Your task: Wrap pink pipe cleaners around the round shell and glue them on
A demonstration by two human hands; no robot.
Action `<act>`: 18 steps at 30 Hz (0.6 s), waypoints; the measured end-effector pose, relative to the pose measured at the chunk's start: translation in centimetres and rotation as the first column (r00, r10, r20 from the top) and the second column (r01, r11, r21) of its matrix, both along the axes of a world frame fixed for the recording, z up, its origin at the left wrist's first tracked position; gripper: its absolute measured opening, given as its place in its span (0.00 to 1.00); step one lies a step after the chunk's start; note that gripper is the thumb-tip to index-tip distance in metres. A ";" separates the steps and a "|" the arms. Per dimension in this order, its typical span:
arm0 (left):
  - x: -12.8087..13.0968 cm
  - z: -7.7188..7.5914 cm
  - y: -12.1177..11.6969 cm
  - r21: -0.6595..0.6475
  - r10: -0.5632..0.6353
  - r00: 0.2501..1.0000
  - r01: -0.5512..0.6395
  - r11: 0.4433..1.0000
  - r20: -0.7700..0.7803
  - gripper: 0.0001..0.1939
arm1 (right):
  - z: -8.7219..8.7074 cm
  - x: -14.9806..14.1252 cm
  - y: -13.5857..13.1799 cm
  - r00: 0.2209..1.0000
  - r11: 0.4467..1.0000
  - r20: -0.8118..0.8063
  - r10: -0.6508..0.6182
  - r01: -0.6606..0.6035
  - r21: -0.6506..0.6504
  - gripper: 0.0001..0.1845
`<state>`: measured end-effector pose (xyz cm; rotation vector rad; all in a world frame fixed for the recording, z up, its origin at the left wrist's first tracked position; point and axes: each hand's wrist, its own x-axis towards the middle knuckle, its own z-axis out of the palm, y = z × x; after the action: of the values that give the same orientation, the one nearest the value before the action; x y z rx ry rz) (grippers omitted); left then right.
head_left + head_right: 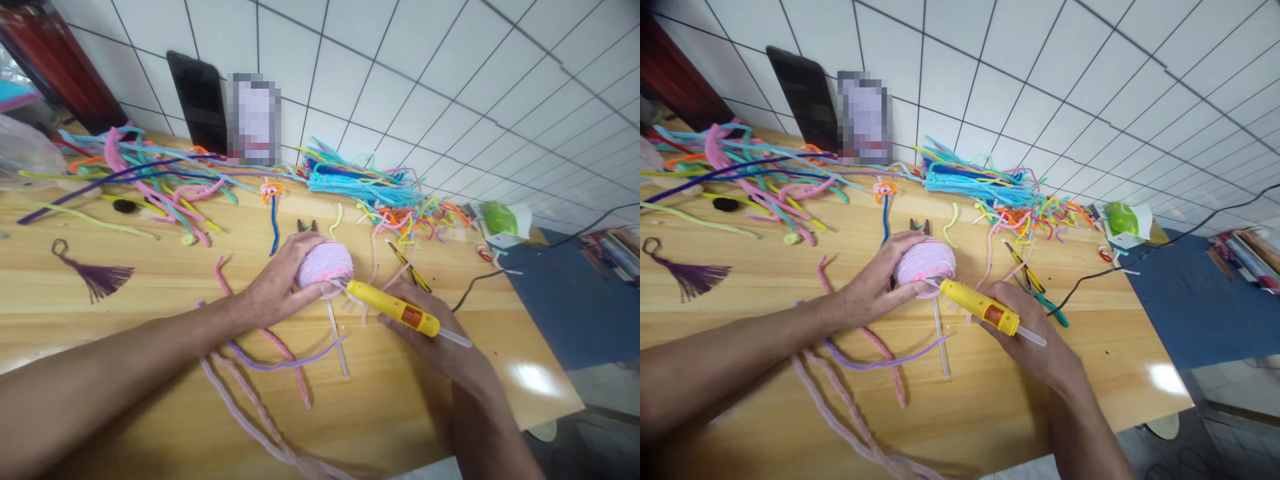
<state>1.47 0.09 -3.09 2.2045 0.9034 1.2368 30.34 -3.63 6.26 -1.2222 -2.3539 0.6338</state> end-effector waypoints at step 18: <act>0.0 -0.4 0.1 0.010 -0.006 1.000 0.006 1.000 0.010 0.34 | -0.6 0.4 -0.2 0.999 1.000 0.036 -0.012 0.013 -0.016 0.09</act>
<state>1.47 0.15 -3.46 2.2050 0.8887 1.2508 30.76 -3.80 5.67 -1.2647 -2.3730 0.6336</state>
